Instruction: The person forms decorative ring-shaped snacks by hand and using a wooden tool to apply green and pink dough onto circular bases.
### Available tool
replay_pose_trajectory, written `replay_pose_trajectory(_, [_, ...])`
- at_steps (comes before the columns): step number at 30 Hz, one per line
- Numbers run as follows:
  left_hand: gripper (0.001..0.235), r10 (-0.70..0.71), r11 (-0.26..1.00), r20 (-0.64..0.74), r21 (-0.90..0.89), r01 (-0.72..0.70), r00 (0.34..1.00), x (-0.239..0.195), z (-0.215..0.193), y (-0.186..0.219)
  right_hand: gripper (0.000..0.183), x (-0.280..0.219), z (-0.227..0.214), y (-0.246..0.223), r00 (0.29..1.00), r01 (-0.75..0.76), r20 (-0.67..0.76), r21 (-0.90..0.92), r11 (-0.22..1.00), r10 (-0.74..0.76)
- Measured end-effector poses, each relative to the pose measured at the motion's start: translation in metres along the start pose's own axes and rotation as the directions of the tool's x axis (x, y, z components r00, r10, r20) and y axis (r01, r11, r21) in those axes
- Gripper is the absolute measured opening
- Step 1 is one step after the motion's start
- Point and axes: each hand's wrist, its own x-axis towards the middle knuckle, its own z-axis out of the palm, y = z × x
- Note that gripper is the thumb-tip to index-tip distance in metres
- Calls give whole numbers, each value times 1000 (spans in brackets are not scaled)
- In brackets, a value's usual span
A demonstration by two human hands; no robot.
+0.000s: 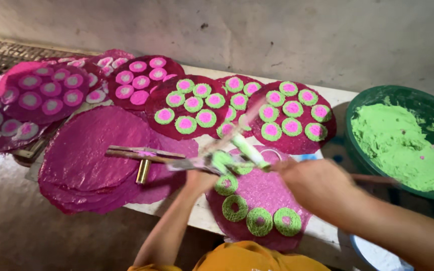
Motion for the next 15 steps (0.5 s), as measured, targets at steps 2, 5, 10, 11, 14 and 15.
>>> replay_pose_trajectory(2, [31, 266, 964, -278, 85, -252, 923, 12, -7, -9, 16, 1, -12, 14, 943, 105, -330, 422, 901, 45])
replay_pose_trajectory(5, [34, 444, 895, -529, 303, -327, 723, 16, 21, -3, 20, 31, 4, 2, 975, 130, -186, 921, 367, 122])
replay_pose_trajectory(10, [46, 118, 971, -431, -139, -194, 895, 15, 20, -3, 23, 55, 84, -21, 993, -110, 73, 854, -509, -93])
replay_pose_trajectory(11, [47, 41, 979, -400, -166, -117, 916, 13, 14, -6, 23, 49, 94, -16, 993, -114, 101, 917, -382, -55])
replay_pose_trajectory(14, [39, 80, 985, -514, -93, -148, 854, 10, 1, -7, 24, 34, 96, -6, 994, 4, -5, 1000, 11, 112])
replay_pose_trajectory(15, [39, 175, 975, -576, -10, -221, 799, 12, -2, -4, 27, 33, 89, -4, 974, 132, -157, 980, 151, 166])
